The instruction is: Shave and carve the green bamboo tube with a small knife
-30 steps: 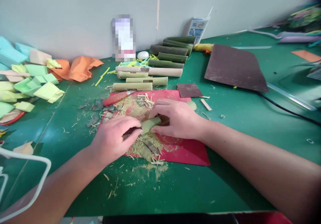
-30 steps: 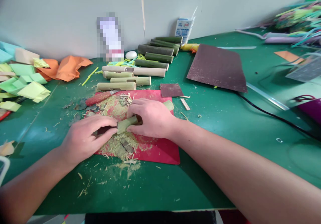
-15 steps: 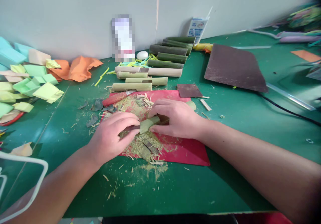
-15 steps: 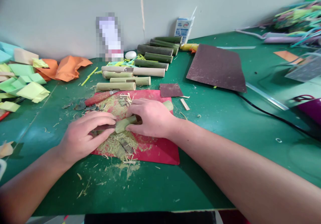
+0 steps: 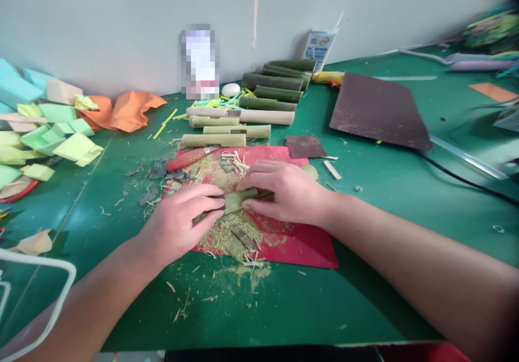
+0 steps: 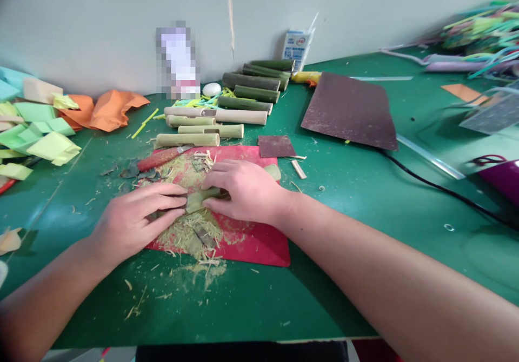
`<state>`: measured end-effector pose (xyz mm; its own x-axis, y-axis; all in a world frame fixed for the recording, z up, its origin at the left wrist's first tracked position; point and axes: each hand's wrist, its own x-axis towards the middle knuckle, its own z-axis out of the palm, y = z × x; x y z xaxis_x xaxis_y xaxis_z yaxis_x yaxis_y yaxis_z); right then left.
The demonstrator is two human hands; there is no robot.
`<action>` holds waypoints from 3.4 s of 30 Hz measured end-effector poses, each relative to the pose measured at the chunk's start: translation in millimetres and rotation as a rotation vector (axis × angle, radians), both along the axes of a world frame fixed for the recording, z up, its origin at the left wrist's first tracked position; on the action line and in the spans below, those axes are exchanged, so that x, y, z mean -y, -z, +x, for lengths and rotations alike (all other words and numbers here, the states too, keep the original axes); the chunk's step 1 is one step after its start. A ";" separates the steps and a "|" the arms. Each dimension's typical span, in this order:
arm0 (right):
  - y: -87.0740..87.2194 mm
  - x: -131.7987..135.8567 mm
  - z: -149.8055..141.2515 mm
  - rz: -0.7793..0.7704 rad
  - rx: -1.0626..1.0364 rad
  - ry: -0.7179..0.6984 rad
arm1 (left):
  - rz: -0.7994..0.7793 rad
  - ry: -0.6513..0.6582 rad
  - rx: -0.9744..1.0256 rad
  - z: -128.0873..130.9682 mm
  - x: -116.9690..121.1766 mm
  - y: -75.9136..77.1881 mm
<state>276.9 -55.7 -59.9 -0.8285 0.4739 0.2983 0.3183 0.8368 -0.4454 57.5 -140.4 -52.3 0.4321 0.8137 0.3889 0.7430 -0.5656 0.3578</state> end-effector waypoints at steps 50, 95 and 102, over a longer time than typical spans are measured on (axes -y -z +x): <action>0.6 0.4 -4.0 -0.030 -0.026 0.023 | 0.043 0.084 -0.070 7.5 -7.5 -1.4; -3.9 -0.2 -3.9 -0.120 0.046 0.121 | 0.032 0.083 -0.100 9.1 -7.8 -4.6; -1.0 -1.3 -5.1 -0.109 0.029 0.115 | 0.042 0.115 -0.045 13.6 -15.3 -1.8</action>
